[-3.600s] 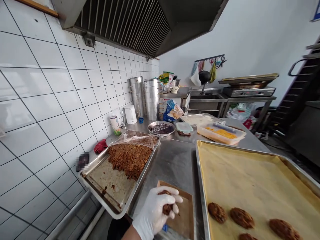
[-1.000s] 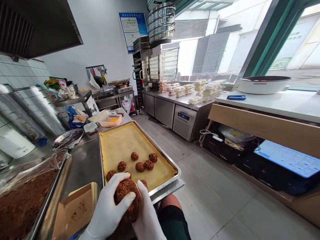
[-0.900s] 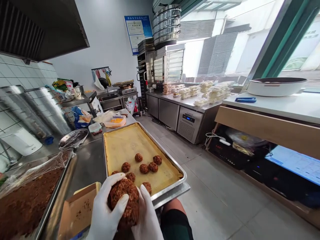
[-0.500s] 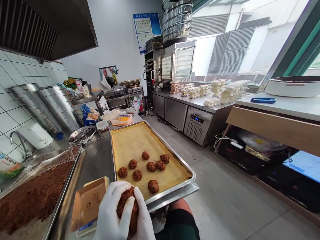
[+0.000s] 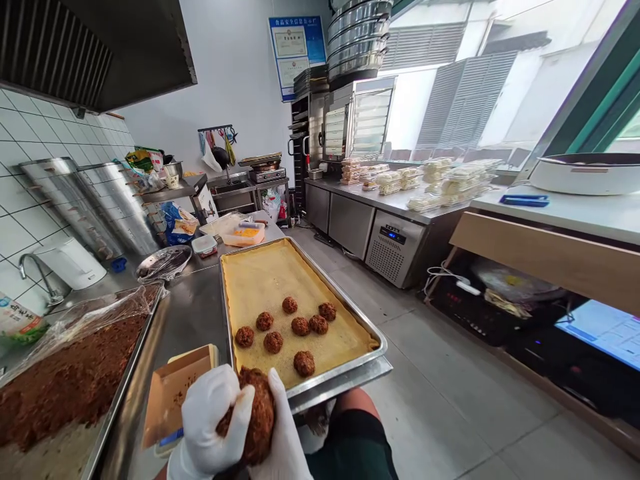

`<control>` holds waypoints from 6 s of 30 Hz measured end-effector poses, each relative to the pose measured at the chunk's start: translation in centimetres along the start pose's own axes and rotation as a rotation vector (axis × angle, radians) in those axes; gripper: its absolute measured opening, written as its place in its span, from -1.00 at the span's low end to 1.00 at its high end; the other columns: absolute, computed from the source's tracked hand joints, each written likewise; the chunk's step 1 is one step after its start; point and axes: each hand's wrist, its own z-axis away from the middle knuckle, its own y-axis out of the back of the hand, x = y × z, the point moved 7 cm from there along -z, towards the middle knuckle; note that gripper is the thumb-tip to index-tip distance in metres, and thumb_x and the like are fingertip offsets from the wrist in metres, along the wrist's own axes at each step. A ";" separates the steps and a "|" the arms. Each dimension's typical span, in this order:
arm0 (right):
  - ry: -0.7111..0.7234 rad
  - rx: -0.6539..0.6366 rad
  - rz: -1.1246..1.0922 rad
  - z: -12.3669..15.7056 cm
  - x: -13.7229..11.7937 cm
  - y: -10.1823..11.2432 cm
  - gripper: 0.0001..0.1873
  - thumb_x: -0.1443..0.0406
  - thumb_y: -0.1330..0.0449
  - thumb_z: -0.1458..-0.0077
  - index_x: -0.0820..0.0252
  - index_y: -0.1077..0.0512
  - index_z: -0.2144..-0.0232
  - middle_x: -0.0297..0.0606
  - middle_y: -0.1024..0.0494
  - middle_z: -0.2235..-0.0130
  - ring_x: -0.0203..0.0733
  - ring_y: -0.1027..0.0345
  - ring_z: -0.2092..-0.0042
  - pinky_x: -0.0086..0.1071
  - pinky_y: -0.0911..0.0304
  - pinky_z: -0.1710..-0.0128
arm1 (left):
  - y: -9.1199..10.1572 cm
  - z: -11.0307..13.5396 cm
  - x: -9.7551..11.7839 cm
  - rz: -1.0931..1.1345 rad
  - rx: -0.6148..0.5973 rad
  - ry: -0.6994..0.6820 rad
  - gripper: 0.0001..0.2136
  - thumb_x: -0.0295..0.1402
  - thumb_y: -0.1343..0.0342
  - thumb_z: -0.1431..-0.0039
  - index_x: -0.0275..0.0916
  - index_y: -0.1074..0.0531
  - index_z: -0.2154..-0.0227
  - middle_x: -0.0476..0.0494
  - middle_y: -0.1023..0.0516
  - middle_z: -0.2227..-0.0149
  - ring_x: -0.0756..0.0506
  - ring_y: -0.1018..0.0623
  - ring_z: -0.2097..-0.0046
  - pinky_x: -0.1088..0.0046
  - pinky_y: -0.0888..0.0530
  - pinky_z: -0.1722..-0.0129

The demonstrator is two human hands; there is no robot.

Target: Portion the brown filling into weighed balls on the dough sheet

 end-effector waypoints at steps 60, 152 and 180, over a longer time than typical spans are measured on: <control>-0.305 -0.045 -0.382 -0.2 -0.6 1.3 -0.53 0.07 -0.26 -0.14 0.29 -0.48 0.03 -0.03 -0.53 0.01 -0.01 -0.36 -0.01 -0.26 -0.42 0.12 | 6.8 5.6 -16.1 -0.163 -0.541 0.783 -0.72 -0.32 -0.03 -0.14 -0.15 -0.48 0.10 -0.18 -0.52 0.01 -0.20 -0.56 -0.03 0.14 -0.45 -0.13; -0.188 -0.052 0.006 -1.6 1.4 3.0 -0.50 0.04 -0.10 -0.24 0.32 -0.54 0.05 -0.04 -0.65 0.06 -0.04 -0.49 0.01 -0.11 -0.36 -0.09 | 1.6 5.9 -5.1 0.101 -0.377 0.759 -0.77 -0.58 -0.09 -0.02 -0.11 -0.50 0.33 0.02 -0.60 0.35 -0.03 -0.57 0.38 0.48 -0.52 0.34; -0.168 0.188 -0.326 -1.6 -1.2 4.4 -0.61 0.16 -0.24 -0.16 0.28 -0.54 0.04 0.05 -0.59 0.00 0.16 -0.39 -0.11 0.11 -0.36 -0.10 | 5.7 8.0 -15.8 -0.453 -0.543 0.556 -0.67 -0.42 0.11 -0.30 -0.06 -0.58 0.15 -0.03 -0.68 0.12 -0.20 -0.63 0.04 0.21 -0.55 -0.01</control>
